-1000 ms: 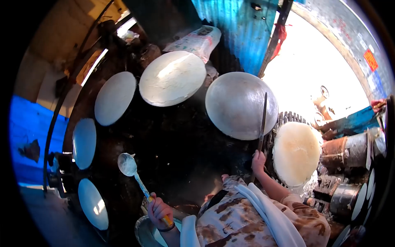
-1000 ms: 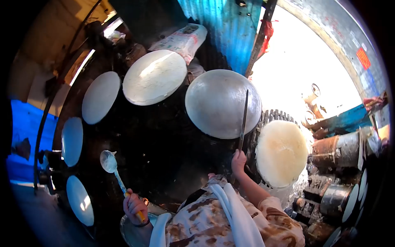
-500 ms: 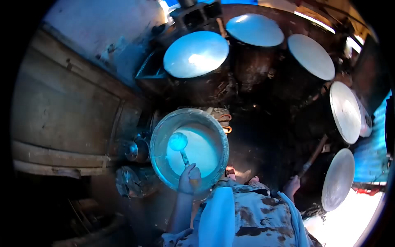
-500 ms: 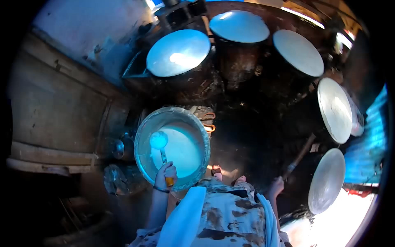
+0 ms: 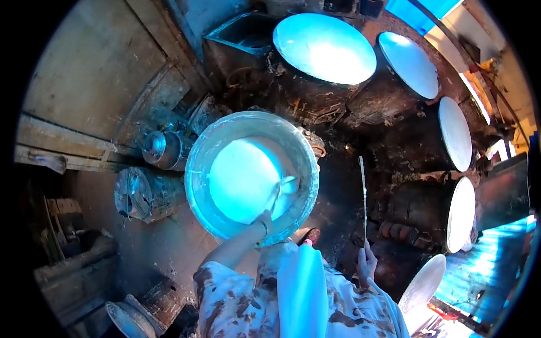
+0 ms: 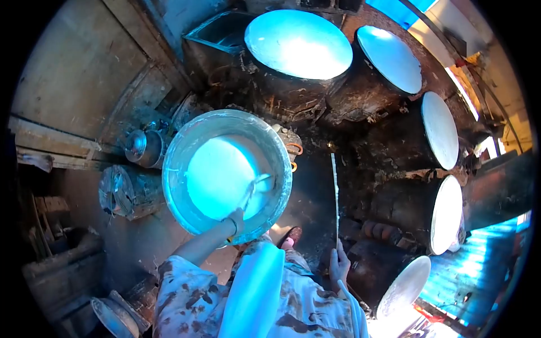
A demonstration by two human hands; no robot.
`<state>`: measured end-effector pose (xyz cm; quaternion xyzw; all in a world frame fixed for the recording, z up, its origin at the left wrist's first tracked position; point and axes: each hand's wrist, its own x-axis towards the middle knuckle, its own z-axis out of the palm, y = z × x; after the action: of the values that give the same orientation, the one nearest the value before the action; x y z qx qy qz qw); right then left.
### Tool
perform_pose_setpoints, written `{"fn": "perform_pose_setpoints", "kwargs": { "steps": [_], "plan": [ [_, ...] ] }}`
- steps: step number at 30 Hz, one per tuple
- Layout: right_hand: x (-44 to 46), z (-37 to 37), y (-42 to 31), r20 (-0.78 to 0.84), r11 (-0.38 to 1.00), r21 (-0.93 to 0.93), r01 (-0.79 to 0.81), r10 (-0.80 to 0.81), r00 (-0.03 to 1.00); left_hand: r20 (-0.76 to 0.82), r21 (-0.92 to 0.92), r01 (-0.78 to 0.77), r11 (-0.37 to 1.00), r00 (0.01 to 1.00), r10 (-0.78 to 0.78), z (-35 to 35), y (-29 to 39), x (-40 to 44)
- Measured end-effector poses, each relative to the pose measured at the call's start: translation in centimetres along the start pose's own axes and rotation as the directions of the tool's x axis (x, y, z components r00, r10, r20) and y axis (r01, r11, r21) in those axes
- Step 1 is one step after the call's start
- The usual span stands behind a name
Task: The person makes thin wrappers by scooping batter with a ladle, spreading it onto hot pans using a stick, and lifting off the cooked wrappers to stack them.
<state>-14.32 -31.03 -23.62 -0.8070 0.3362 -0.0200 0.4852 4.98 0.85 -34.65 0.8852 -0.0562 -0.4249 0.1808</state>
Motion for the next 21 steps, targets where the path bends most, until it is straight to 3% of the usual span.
{"fn": "perform_pose_setpoints", "kwargs": {
  "steps": [2,4,5,6,8,10,11,14,15,16,17,18,19,20,21],
  "plan": [
    [0.4,0.1,-3.4,0.107,0.991,-0.014,-0.131,0.132,0.986,0.043,-0.141,-0.124,0.982,0.990,0.132,2.9,0.3,-2.0],
    [1.2,0.0,-5.1,0.183,0.974,-0.077,-0.215,0.226,0.957,0.123,-0.509,-0.142,0.849,0.964,0.236,5.1,0.9,-3.5],
    [1.8,0.5,-4.7,0.251,0.992,-0.056,-0.113,0.123,0.960,0.182,-0.763,-0.049,0.645,0.940,0.287,5.9,1.4,-4.5],
    [2.2,0.9,-4.2,0.313,0.999,-0.029,-0.013,0.021,0.949,0.244,-0.944,0.134,0.302,0.900,0.362,6.5,2.0,-5.3],
    [3.0,1.9,-3.1,0.362,0.999,-0.021,-0.028,0.033,0.931,0.224,-0.880,0.404,-0.251,0.817,0.531,7.1,3.4,-6.5],
    [3.7,2.7,-2.8,0.539,0.959,-0.237,0.156,-0.003,0.842,0.105,-0.659,0.537,-0.527,0.760,0.642,6.6,4.5,-7.1],
    [3.2,2.0,-7.5,0.603,0.962,-0.272,-0.011,0.179,0.777,0.044,-0.590,0.570,-0.572,0.730,0.682,6.3,5.2,-7.4],
    [3.6,0.7,-9.3,0.675,0.972,-0.230,-0.056,0.201,0.710,-0.092,-0.563,0.590,-0.579,0.652,0.753,4.1,7.1,-9.3],
    [4.2,0.9,-7.0,0.701,0.997,-0.069,0.022,0.033,0.712,-0.112,-0.626,0.541,-0.561,0.650,0.752,2.7,7.6,-10.8],
    [4.1,0.8,-7.0,0.702,0.998,-0.049,0.033,0.011,0.712,-0.115,-0.643,0.527,-0.555,0.650,0.751,1.3,8.4,-12.8],
    [4.1,0.7,-7.1,0.720,0.991,0.056,0.124,-0.126,0.682,-0.097,-0.734,0.377,-0.564,0.764,0.637,-0.5,9.2,-15.1],
    [4.5,0.4,-7.6,0.714,0.963,0.163,0.215,-0.265,0.648,-0.092,-0.798,0.325,-0.508,0.767,0.634,-1.8,9.2,-16.0],
    [4.3,-0.1,-9.6,0.732,0.964,0.173,0.204,-0.264,0.628,-0.087,-0.854,0.270,-0.446,0.771,0.631,-3.1,9.2,-16.8],
    [4.0,-0.1,-10.6,0.643,0.915,0.221,0.338,-0.397,0.655,-0.081,-0.901,0.213,-0.379,0.774,0.628,-4.4,9.2,-17.7],
    [4.1,0.0,-11.7,0.612,0.882,0.283,0.378,-0.469,0.637,-0.168,-0.940,0.079,-0.332,0.739,0.652,-5.2,8.8,-18.2]
  ]
}}
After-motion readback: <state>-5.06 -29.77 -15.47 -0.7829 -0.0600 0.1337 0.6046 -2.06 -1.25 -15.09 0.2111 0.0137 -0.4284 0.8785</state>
